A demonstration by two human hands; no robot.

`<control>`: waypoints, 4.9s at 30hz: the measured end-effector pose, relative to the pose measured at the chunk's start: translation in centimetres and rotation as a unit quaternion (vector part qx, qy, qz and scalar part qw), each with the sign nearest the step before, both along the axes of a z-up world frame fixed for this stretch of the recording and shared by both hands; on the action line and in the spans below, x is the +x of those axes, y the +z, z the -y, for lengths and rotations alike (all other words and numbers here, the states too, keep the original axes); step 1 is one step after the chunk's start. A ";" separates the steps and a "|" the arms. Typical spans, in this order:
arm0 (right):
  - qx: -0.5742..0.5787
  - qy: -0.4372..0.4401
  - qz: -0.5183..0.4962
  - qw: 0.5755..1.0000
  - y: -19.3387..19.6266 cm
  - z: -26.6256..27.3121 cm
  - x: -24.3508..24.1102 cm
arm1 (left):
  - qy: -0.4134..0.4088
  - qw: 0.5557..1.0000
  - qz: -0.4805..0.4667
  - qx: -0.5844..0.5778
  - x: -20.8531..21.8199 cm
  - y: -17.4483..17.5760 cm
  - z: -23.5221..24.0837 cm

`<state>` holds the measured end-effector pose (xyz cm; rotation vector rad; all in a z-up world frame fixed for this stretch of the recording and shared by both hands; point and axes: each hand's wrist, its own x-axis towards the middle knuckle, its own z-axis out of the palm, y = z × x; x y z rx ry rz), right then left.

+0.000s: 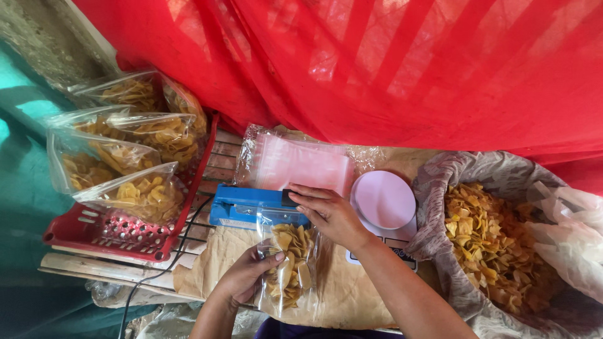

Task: The person scoops dried chips from a large sack into a clear plastic bag placed on a digital scale. After filling the bag, they seal it using a handheld heat sealer and place the finished package aside. The process is repeated with a second bag.

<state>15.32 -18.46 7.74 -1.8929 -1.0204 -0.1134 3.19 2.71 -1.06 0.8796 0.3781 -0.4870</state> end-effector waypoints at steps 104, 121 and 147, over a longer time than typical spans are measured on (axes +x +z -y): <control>-0.007 -0.232 -0.166 0.958 -5.7 9.0 6.4 | 0.572 0.705 0.299 0.294 3.2 -2.1 -25.8; -0.388 -0.381 -0.119 0.831 -5.5 2.1 10.1 | 0.580 0.685 0.362 0.250 -3.4 7.2 -17.4; -0.026 -0.250 -0.232 0.940 -6.8 8.4 11.9 | -0.047 0.533 0.393 0.748 17.6 -3.6 17.4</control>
